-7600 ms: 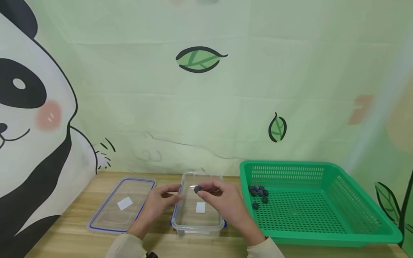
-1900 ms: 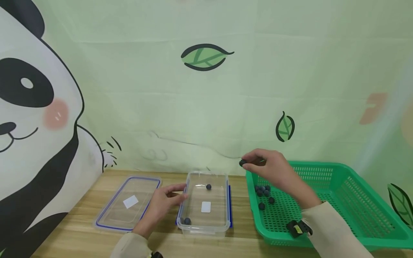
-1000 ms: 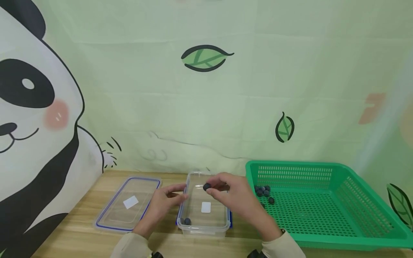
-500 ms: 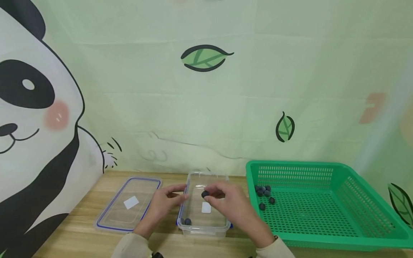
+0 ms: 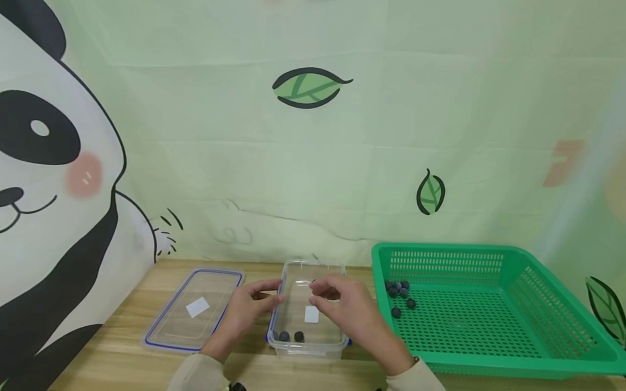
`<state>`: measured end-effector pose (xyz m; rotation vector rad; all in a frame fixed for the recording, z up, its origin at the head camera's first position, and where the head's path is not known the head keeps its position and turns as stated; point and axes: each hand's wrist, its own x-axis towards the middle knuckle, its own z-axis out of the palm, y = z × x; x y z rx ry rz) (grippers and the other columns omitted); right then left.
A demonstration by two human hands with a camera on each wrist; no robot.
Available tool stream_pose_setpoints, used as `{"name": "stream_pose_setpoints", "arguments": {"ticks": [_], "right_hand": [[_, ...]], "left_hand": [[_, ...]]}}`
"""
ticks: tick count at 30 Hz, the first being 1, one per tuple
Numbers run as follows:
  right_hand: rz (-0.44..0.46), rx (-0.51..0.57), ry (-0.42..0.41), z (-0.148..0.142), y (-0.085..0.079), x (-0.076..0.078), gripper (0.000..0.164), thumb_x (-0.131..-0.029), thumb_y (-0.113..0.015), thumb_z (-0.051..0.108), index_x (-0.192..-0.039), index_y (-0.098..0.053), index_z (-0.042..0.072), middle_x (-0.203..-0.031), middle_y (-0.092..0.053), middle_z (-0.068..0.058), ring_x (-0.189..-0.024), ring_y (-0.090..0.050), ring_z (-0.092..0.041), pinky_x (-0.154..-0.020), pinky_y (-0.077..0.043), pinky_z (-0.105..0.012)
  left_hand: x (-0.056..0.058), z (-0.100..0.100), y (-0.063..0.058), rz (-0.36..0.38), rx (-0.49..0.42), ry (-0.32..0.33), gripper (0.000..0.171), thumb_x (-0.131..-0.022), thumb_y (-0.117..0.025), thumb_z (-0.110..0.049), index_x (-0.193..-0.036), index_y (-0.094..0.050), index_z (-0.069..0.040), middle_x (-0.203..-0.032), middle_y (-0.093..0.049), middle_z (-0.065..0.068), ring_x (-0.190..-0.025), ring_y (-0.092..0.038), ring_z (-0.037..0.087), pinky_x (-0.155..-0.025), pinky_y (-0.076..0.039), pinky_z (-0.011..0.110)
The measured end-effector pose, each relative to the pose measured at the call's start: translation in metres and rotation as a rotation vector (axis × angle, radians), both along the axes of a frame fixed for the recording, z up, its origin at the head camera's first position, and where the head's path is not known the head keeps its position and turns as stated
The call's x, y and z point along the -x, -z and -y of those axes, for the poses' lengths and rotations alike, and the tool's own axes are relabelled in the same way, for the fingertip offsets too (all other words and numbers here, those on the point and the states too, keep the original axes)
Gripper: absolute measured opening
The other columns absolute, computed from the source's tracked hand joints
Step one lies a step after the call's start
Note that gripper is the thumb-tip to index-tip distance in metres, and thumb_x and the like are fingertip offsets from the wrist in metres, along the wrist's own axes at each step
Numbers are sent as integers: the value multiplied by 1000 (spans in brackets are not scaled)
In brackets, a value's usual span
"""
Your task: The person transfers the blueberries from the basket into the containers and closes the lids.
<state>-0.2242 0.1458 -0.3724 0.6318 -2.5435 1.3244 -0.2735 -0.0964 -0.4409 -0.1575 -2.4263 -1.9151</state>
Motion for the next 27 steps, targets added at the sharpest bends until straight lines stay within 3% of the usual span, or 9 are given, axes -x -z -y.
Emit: {"name": "stream_pose_setpoints", "arguments": {"ticks": [11, 17, 27], "right_hand": [[13, 25, 49, -5, -21, -9, 12, -97, -80, 12, -108, -79, 10, -104, -78, 2, -97, -73, -15, -87, -62, -34], [-53, 54, 17, -16, -46, -16, 15, -97, -80, 13, -111, -79, 9, -106, -77, 3, -97, -73, -14, -87, -61, -36], [-155, 42, 7, -44, -92, -21, 19, -99, -79, 15, -116, -77, 8, -113, -78, 0, -102, -74, -16, -88, -59, -26]], "left_hand": [[-1, 0, -1, -3, 9, 1, 43, -91, -85, -10, -131, -73, 0, -123, -74, 15, -91, -72, 19, -79, -61, 33], [-1, 1, -1, 9, 7, -8, 42, -91, -85, -10, -131, -74, -2, -122, -75, 16, -89, -73, 19, -79, -61, 33], [-1, -1, -1, -1, 16, -9, 42, -91, -85, -9, -131, -73, -1, -123, -75, 15, -92, -73, 20, -79, -62, 33]]}}
